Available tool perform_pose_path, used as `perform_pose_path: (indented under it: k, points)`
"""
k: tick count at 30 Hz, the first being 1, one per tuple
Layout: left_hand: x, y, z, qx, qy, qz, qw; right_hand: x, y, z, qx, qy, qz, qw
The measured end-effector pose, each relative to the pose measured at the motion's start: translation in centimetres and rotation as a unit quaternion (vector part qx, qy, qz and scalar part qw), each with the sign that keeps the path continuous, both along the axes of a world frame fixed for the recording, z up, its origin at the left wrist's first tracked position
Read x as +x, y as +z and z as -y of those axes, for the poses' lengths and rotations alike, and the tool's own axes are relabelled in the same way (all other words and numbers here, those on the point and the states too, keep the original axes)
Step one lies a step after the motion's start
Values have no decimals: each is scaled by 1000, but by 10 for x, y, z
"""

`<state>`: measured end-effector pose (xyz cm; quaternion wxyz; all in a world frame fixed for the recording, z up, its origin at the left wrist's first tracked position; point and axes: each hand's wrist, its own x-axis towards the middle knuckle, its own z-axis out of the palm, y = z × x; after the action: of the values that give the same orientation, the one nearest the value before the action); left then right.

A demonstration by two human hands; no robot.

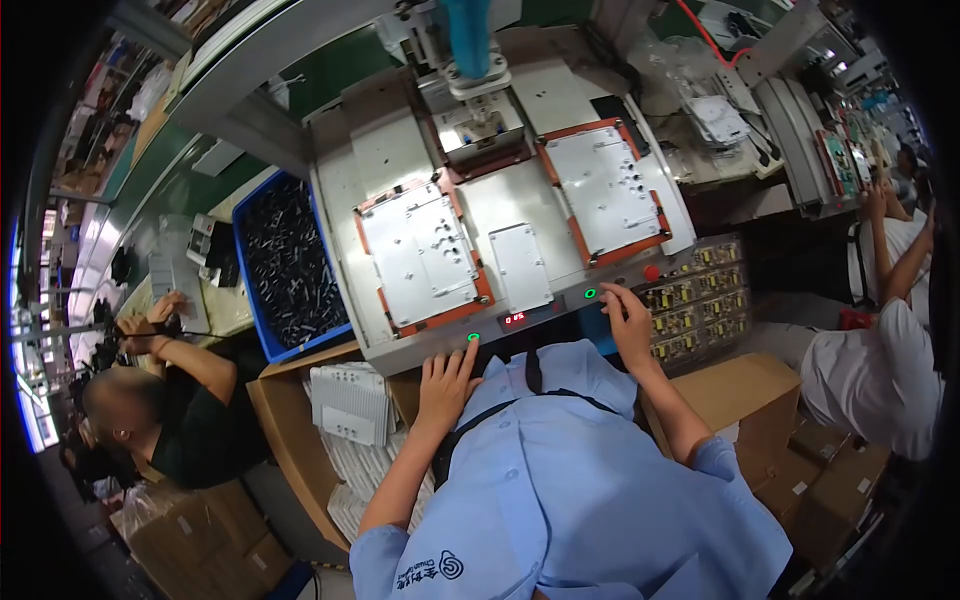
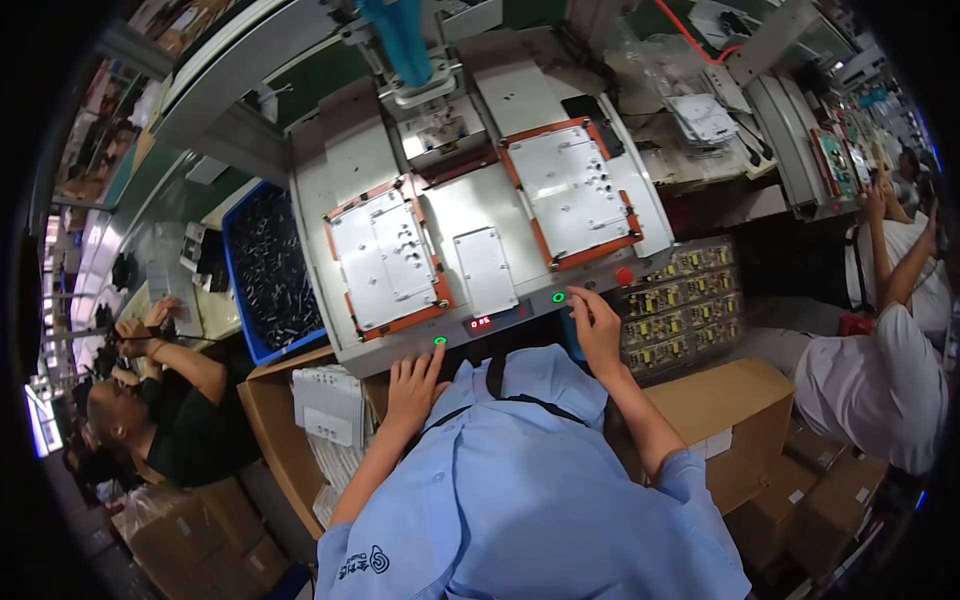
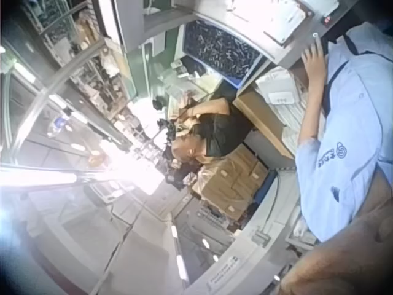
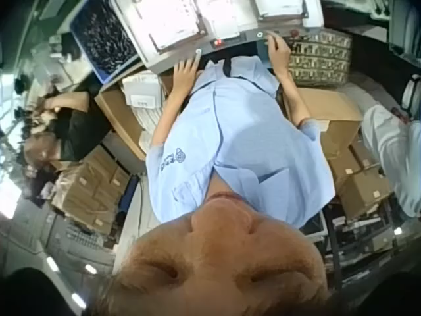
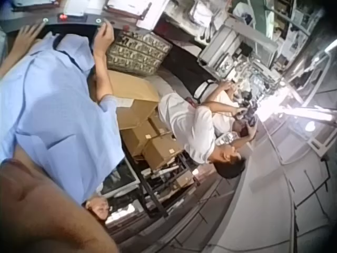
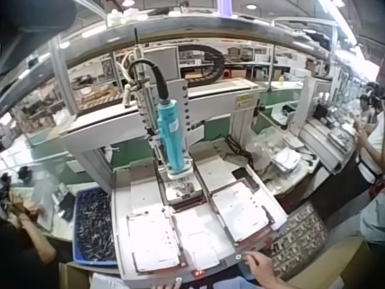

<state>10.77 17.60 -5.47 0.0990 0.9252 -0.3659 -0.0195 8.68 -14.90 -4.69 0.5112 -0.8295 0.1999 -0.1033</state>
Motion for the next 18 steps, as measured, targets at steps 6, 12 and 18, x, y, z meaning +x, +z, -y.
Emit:
perform_pose_path:
  k: [6,12,18]
  points:
    - [-8,-15,3,110,20,35,993,12,15,18,-63,-60,85,993]
    - [9,28,20,-57,41,-181,981,43,29,68,-202,-155,101,962]
    - [12,64,74,-162,-2,-236,958,64,16,78,-110,-160,108,975]
